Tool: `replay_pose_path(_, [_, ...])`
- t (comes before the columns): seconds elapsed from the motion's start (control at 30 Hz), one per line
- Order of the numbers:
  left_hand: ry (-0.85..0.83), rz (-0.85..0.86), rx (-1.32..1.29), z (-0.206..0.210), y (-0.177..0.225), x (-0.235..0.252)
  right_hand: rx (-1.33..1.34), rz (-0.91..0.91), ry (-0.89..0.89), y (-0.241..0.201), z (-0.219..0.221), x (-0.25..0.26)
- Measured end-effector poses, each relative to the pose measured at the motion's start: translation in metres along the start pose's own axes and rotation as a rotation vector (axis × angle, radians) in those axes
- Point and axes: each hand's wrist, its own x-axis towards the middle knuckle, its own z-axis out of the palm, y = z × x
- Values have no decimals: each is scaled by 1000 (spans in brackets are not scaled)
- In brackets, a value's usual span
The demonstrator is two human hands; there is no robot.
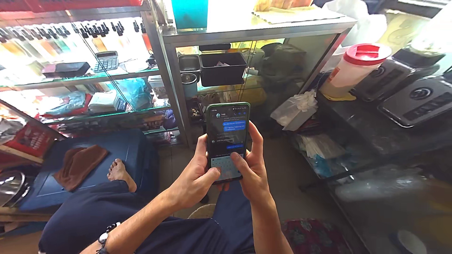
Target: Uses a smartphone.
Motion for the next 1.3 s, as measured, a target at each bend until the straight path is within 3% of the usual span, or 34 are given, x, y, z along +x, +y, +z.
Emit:
replay_pose_path(0.6, [-4, -21, 11, -1, 2, -1, 16, 18, -5, 2, -3, 0])
replay_pose_path(0.83, [-25, 15, 37, -1, -3, -2, -22, 2, 79, 3, 6, 0])
replay_pose_path(1.13, [-1, -52, -63, -4, 4, -1, 96, 61, -172, -2, -15, -2])
replay_pose_path(1.3, [-15, -22, -44, -3, 1, -2, 45, 5, -94, 0, -7, -4])
